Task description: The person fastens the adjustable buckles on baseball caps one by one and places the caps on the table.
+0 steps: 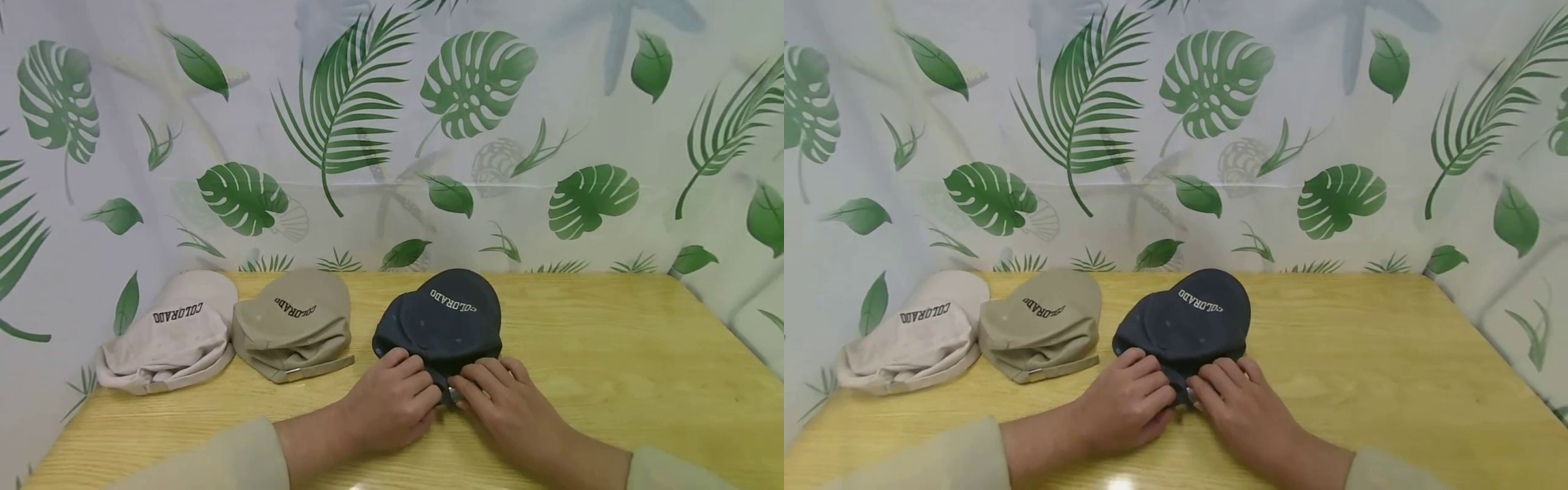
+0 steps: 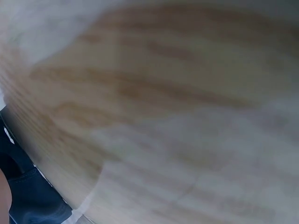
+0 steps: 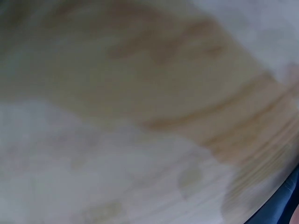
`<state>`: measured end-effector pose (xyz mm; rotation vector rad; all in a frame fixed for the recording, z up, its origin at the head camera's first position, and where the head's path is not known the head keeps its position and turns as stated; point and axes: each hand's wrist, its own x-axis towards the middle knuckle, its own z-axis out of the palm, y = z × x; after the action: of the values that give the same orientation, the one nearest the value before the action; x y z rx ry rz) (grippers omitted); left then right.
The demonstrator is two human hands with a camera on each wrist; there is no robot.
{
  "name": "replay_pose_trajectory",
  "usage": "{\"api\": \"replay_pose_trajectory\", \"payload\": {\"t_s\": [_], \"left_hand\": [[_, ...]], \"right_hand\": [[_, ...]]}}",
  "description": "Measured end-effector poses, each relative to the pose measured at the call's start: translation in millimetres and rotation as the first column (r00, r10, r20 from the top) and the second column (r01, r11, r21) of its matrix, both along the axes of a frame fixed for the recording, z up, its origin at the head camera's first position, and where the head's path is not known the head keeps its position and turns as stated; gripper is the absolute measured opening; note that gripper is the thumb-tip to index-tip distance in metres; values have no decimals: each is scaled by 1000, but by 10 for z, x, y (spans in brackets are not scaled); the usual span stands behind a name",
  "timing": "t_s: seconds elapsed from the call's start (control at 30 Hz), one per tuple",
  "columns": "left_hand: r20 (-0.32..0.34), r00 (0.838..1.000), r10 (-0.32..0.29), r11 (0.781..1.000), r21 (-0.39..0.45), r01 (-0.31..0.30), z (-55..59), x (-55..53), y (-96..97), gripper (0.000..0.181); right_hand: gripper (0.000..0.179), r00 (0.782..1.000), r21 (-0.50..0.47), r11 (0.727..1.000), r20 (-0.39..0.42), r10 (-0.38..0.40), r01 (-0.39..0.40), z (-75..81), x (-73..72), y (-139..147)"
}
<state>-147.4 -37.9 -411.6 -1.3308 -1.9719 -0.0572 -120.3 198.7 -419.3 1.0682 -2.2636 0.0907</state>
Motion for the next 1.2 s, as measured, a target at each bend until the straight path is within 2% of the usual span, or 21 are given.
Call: {"api": "replay_pose_trajectory", "payload": {"t_s": [0.23,0.57,0.93,1.2], "left_hand": [[6,999,-39,999,18,39,-15,-72,-49,5],[-88,993,-76,996,31,79,-20,-135,-34,8],[-105,991,-89,995,24,92,-6,-108,5,7],[-85,986,-141,985,91,148,14,-87,-23,8]], "right_hand": [[44,1000,-2,1000,-22,8,-8,9,-64,-5],[43,999,-9,1000,-42,13,-13,22,-85,-7],[47,999,-2,1000,-33,-1,0,37,-46,6],[48,999,5,1000,-23,-22,22,56,-13,13]]}}
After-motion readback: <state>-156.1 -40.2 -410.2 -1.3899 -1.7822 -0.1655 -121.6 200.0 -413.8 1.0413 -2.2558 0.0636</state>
